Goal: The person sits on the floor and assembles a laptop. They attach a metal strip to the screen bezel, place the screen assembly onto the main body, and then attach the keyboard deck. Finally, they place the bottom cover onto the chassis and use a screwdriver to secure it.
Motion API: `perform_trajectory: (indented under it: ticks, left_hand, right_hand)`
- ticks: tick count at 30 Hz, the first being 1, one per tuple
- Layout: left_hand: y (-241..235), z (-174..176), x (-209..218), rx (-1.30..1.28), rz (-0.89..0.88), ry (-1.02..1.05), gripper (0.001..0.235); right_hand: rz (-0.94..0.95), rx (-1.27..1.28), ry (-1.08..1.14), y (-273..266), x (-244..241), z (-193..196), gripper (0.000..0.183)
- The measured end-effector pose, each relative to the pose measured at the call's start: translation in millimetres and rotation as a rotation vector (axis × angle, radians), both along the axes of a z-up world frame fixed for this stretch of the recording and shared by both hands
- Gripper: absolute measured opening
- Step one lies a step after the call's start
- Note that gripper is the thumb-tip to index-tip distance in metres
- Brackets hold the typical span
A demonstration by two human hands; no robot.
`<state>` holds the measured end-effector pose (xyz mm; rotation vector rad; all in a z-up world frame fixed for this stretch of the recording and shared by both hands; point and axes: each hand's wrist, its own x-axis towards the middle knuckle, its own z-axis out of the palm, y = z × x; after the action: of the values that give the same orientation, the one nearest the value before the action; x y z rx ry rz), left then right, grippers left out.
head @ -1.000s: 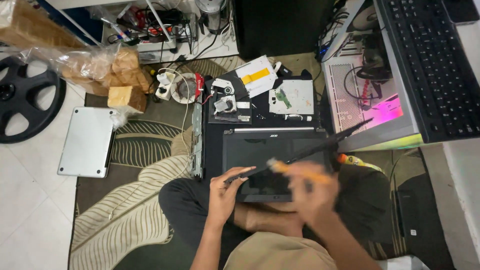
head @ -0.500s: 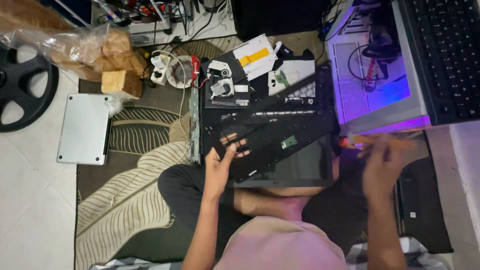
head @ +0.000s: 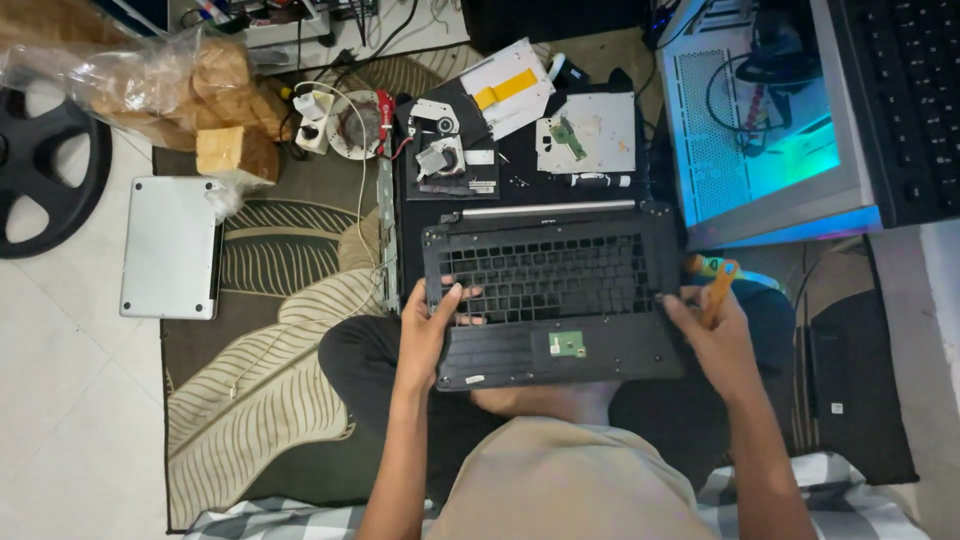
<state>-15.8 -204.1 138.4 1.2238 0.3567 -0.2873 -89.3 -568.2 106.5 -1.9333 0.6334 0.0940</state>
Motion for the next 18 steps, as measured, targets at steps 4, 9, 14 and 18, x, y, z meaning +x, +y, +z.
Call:
perform_trajectory:
  ticks: [4,9,14,18]
  left_hand:
    - [3.7,11.0,-4.9,0.101,-0.116,-0.102,0.059]
    - [8.0,6.6,-3.9,0.349,-0.153,-0.096,0.068]
    - [2.6,8.8,-5.6,0.109,-0.073,-0.035,0.055]
    - [14.5,-8.2,-7.2,0.119,-0.086,-0.013,0.049]
  right_hand:
    - [0.059,-0.102,0.062,20.2,2.7,17.0,0.036]
    - [0.062,-0.126,0.035,31.3,3.9,31.6,0.037]
    - [-0.013,-0.042,-0.018,20.1,-0.8,6.1,0.04]
    - [-0.083,0.017,-0.084,9.1,-5.0,-14.1,0.036]
